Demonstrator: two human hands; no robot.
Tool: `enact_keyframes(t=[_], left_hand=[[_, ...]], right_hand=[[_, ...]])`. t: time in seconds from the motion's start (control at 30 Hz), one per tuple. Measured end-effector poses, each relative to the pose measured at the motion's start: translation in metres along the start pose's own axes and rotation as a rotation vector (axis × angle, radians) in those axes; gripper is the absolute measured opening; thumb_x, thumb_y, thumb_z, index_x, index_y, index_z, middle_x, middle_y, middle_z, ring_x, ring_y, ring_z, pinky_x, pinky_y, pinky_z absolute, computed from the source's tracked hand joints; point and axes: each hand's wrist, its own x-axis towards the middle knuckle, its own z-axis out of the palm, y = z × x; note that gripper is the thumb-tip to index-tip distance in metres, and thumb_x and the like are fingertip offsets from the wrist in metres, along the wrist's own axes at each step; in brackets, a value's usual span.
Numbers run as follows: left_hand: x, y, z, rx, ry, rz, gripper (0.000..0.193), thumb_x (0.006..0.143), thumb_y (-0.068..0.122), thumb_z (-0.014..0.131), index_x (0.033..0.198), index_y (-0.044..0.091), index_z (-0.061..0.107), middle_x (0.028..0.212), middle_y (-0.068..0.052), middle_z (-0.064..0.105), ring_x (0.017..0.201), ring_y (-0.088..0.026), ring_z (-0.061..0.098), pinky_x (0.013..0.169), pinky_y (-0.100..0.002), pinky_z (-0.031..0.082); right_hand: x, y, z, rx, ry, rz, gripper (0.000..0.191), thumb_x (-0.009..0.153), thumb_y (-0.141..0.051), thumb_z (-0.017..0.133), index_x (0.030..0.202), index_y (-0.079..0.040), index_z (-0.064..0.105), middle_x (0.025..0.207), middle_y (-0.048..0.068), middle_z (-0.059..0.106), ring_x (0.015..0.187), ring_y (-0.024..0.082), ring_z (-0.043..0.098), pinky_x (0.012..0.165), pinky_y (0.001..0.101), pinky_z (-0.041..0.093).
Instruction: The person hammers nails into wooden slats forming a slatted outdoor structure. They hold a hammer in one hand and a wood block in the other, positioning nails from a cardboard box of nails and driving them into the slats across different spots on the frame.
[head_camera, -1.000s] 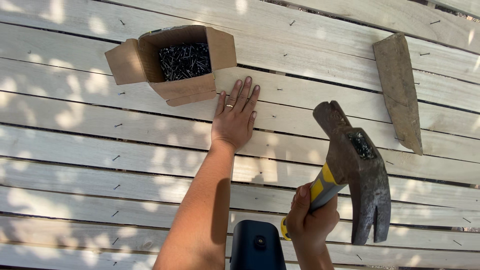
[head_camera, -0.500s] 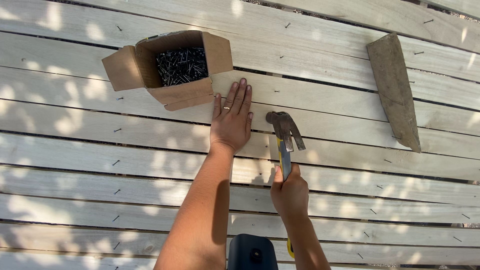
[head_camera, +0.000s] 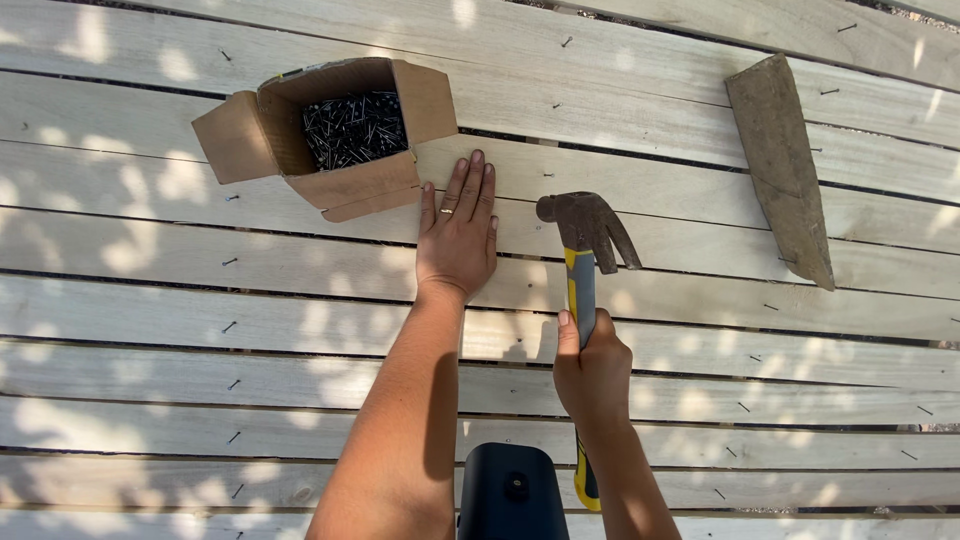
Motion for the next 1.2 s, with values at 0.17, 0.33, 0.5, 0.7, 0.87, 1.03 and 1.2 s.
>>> enact_keyframes(t=[0.17, 0.33, 0.5, 0.7, 0.87, 1.03, 1.2], left_hand=[[-0.003, 0.0, 0.005, 0.012, 0.044, 0.002, 0.065, 0.103, 0.033, 0.037, 0.164, 0.016, 0.021, 0.172, -0.001, 0.011, 0.158, -0.018, 0.014, 0.128, -0.05, 0.014], [-0.005, -0.001, 0.01, 0.016, 0.083, -0.02, 0.063, 0.104, 0.032, 0.039, 0.164, 0.023, 0.026, 0.172, -0.001, 0.015, 0.157, -0.021, 0.016, 0.125, -0.053, 0.018], [-0.005, 0.0, 0.013, -0.01, 0.112, -0.022, 0.056, 0.104, 0.035, 0.039, 0.159, 0.027, 0.033, 0.17, -0.003, 0.016, 0.157, -0.021, 0.017, 0.125, -0.055, 0.019], [-0.004, -0.002, 0.009, -0.004, 0.1, -0.043, 0.056, 0.104, 0.036, 0.038, 0.158, 0.024, 0.034, 0.17, -0.005, 0.019, 0.156, -0.023, 0.017, 0.125, -0.055, 0.018], [-0.001, -0.005, 0.008, -0.011, 0.116, -0.045, 0.06, 0.102, 0.036, 0.038, 0.16, 0.023, 0.033, 0.169, -0.003, 0.021, 0.156, -0.024, 0.018, 0.124, -0.056, 0.017], [-0.004, -0.007, 0.009, -0.035, 0.106, -0.046, 0.06, 0.102, 0.035, 0.038, 0.161, 0.025, 0.032, 0.171, -0.002, 0.022, 0.157, -0.024, 0.019, 0.126, -0.056, 0.016], [-0.004, -0.007, 0.008, -0.03, 0.09, -0.057, 0.061, 0.101, 0.035, 0.04, 0.16, 0.026, 0.032, 0.169, -0.003, 0.023, 0.156, -0.025, 0.019, 0.125, -0.057, 0.016]], right_hand=[[0.003, 0.004, -0.001, -0.09, -0.061, 0.095, 0.032, 0.1, -0.035, 0.06, 0.091, -0.003, 0.061, 0.053, 0.01, 0.061, 0.044, 0.026, 0.061, 0.047, 0.0386, 0.05], [0.006, 0.039, -0.024, -0.125, 0.14, 0.287, 0.037, 0.094, -0.045, 0.07, 0.096, -0.008, 0.067, 0.056, 0.007, 0.064, 0.05, 0.024, 0.064, 0.053, 0.0389, 0.05], [0.022, 0.097, -0.058, -0.239, 0.424, 0.3, 0.04, 0.093, -0.038, 0.079, 0.108, -0.003, 0.066, 0.083, 0.011, 0.07, 0.075, 0.029, 0.066, 0.073, 0.0412, 0.051], [0.085, 0.058, -0.033, -0.207, 0.51, -0.477, 0.03, 0.1, -0.011, 0.067, 0.129, -0.002, 0.062, 0.139, 0.015, 0.052, 0.126, 0.037, 0.051, 0.106, 0.0492, 0.046], [0.164, 0.011, 0.018, -0.183, 0.296, -0.455, 0.049, 0.102, -0.015, 0.058, 0.146, 0.002, 0.046, 0.16, 0.024, 0.036, 0.151, 0.043, 0.03, 0.12, 0.0609, 0.026], [0.178, 0.011, 0.028, -0.229, 0.352, -0.394, 0.054, 0.102, -0.022, 0.055, 0.151, -0.003, 0.045, 0.165, 0.019, 0.033, 0.157, 0.041, 0.025, 0.125, 0.0607, 0.024], [0.174, 0.008, 0.026, -0.337, 0.302, -0.356, 0.062, 0.1, -0.028, 0.052, 0.159, -0.013, 0.044, 0.168, 0.017, 0.03, 0.157, 0.04, 0.021, 0.123, 0.062, 0.018]])
